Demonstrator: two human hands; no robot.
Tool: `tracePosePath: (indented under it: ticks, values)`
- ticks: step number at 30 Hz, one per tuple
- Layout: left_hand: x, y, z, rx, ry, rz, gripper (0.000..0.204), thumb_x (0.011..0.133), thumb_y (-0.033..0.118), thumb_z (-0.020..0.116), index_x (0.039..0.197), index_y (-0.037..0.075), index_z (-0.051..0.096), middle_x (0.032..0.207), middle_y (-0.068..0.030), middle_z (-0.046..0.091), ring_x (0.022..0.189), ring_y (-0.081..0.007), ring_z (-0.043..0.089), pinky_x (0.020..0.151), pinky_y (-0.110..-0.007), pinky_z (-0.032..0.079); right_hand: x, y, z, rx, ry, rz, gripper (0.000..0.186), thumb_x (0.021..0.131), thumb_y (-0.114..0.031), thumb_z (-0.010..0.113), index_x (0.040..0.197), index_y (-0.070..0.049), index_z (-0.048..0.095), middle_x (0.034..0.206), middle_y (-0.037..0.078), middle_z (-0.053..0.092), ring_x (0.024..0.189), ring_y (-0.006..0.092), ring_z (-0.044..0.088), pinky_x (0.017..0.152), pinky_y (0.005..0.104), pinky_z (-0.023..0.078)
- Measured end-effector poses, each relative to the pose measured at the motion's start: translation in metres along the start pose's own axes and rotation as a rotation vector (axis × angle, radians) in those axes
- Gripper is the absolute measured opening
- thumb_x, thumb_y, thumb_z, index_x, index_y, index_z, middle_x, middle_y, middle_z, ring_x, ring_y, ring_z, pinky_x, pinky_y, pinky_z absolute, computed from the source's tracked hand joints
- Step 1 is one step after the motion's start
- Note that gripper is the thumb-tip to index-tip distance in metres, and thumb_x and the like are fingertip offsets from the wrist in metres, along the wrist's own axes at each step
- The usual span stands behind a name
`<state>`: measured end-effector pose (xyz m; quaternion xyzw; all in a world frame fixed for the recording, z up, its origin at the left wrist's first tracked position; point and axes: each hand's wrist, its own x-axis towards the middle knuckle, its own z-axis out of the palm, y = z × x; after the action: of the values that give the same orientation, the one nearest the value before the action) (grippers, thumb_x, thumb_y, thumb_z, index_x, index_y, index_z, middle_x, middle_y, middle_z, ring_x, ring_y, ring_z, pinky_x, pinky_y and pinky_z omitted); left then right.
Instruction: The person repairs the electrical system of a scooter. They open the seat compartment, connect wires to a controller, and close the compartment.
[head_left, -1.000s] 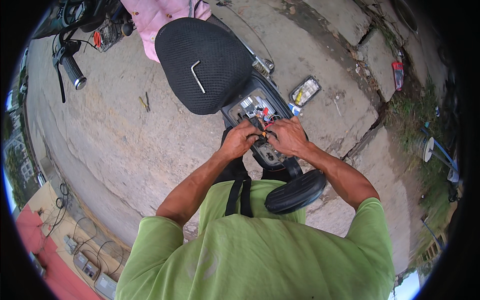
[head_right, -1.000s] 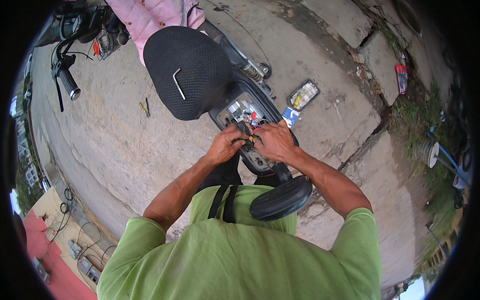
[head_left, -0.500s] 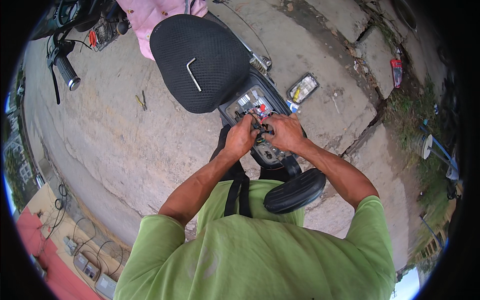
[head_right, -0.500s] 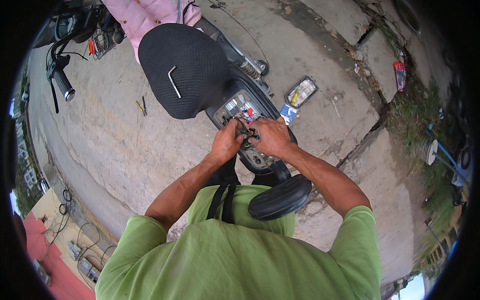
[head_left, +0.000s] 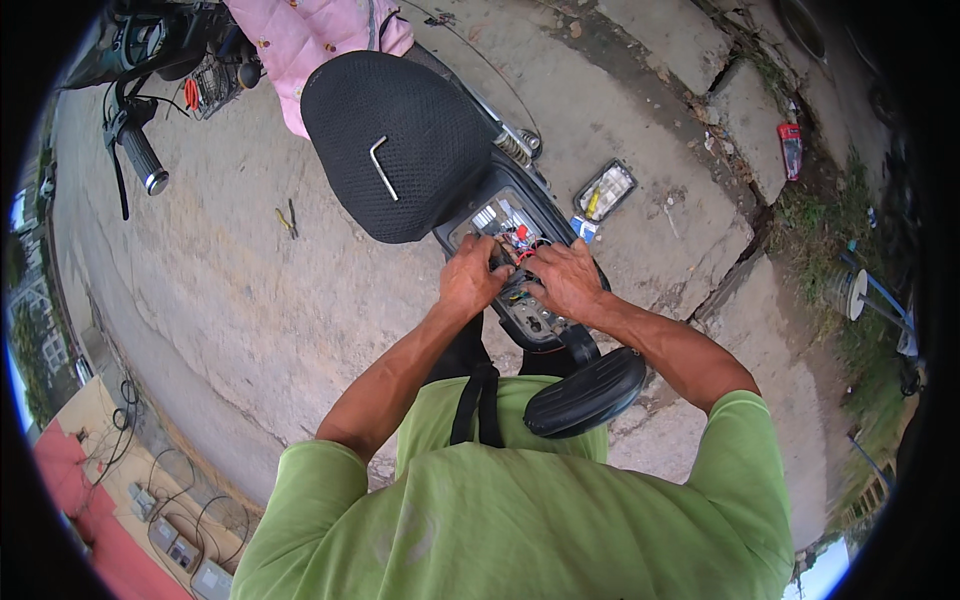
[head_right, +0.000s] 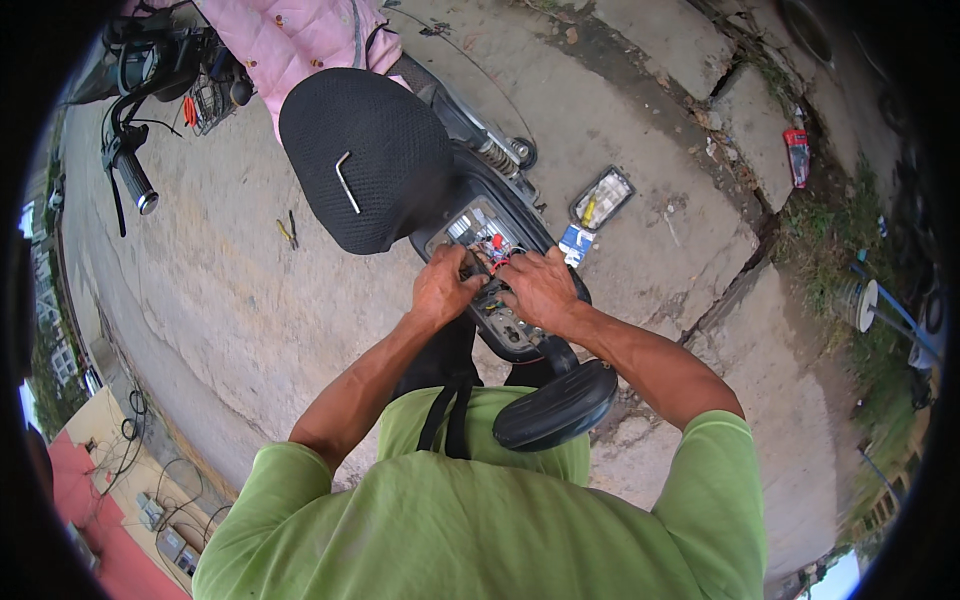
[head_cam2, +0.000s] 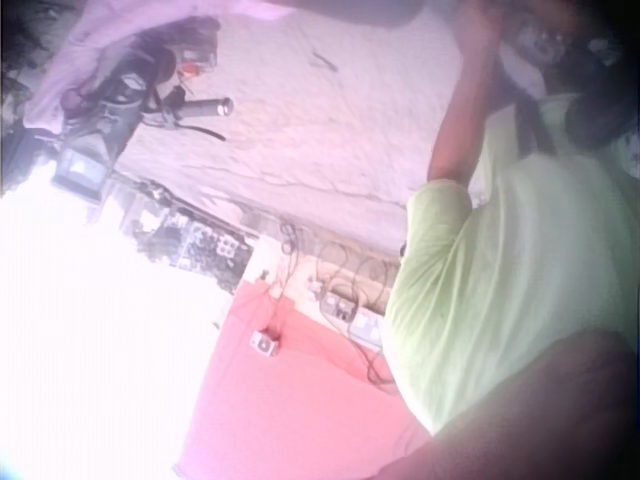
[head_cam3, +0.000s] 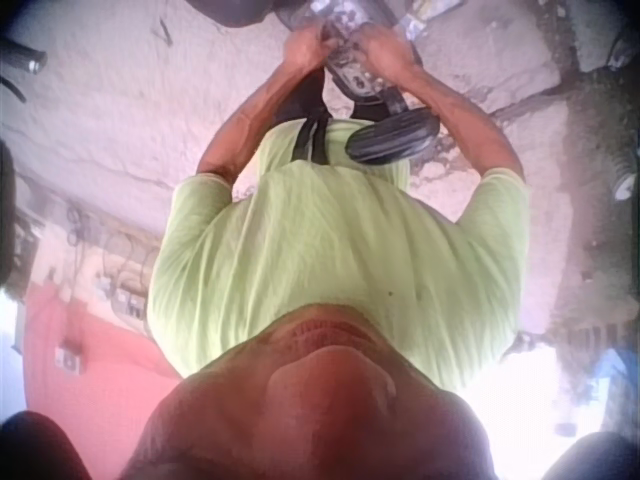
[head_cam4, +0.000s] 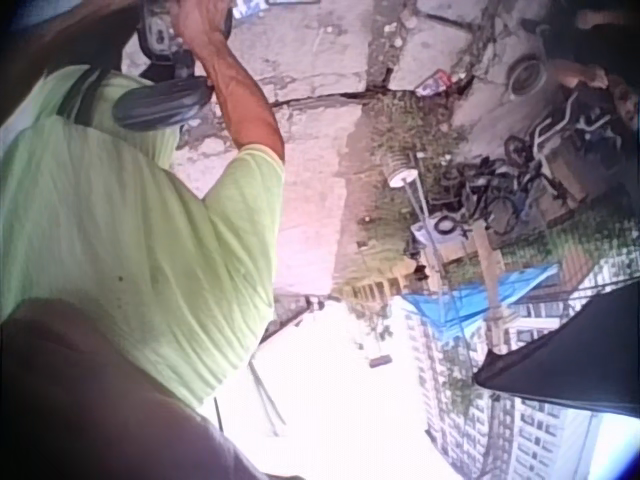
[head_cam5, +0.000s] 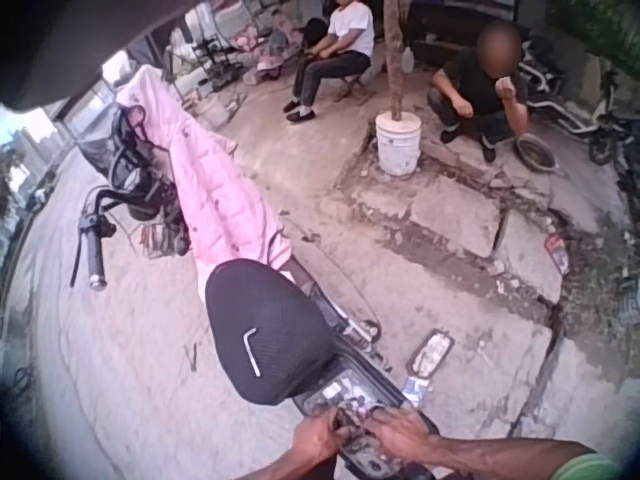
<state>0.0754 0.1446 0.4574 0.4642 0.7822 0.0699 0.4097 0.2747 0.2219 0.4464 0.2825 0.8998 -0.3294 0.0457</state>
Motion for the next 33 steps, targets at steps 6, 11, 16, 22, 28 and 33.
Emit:
tracePosePath:
  ticks: [6,11,16,22,28,33]
  values:
    - [-0.003,-0.006,0.014,-0.078,0.179,0.351,0.051,0.082,0.012,0.082,0.129,0.007,0.065,0.125,-0.0164,0.058,0.119,-0.0377,0.059,0.099,-0.044,0.051,-0.002,0.002,0.003,-0.040,0.057,-0.035,0.032,0.081,-0.033,0.082,0.106,-0.014,0.074,0.099,0.003,0.069,0.098,0.0215,0.065,0.083,0.0444,0.038]
    - [-0.007,-0.008,0.022,-0.041,0.218,0.417,0.049,0.084,0.011,0.079,0.131,0.006,0.064,0.127,-0.0187,0.056,0.119,-0.0397,0.058,0.099,-0.045,0.051,-0.009,0.013,0.015,0.072,0.283,-0.146,0.032,0.079,-0.033,0.083,0.104,-0.015,0.073,0.097,0.002,0.067,0.095,0.0213,0.063,0.083,0.0437,0.039]
    - [-0.007,-0.007,0.017,0.000,0.179,0.449,0.048,0.087,0.011,0.076,0.133,0.006,0.063,0.129,-0.0197,0.055,0.118,-0.0407,0.058,0.100,-0.046,0.051,-0.009,0.016,0.018,0.032,0.311,-0.225,0.029,0.081,-0.031,0.081,0.103,-0.015,0.074,0.094,0.000,0.064,0.092,0.0198,0.060,0.082,0.0425,0.039]
    - [0.000,-0.001,0.010,-0.011,0.246,0.436,0.038,0.084,0.015,0.079,0.120,0.003,0.069,0.120,-0.0193,0.060,0.111,-0.0411,0.061,0.094,-0.048,0.052,-0.009,0.016,0.018,0.016,0.303,-0.216,0.028,0.080,-0.031,0.081,0.102,-0.015,0.074,0.093,0.000,0.062,0.093,0.0205,0.059,0.083,0.0425,0.040]
    - [0.031,0.014,0.015,-0.068,0.396,0.339,0.030,0.084,0.018,0.080,0.109,0.003,0.074,0.100,-0.0161,0.067,0.103,-0.0378,0.063,0.089,-0.049,0.051,-0.009,0.017,0.019,0.020,0.298,-0.206,0.029,0.079,-0.031,0.081,0.102,-0.016,0.073,0.093,0.000,0.062,0.093,0.0206,0.060,0.083,0.0425,0.041]
    - [0.035,0.009,0.028,0.135,0.339,0.529,0.023,0.081,0.013,0.076,0.104,0.008,0.077,0.094,-0.0098,0.068,0.101,-0.0337,0.062,0.087,-0.048,0.049,-0.008,0.018,0.017,0.003,0.266,-0.200,0.027,0.078,-0.031,0.082,0.097,-0.015,0.071,0.093,0.001,0.062,0.093,0.0213,0.060,0.083,0.0425,0.041]
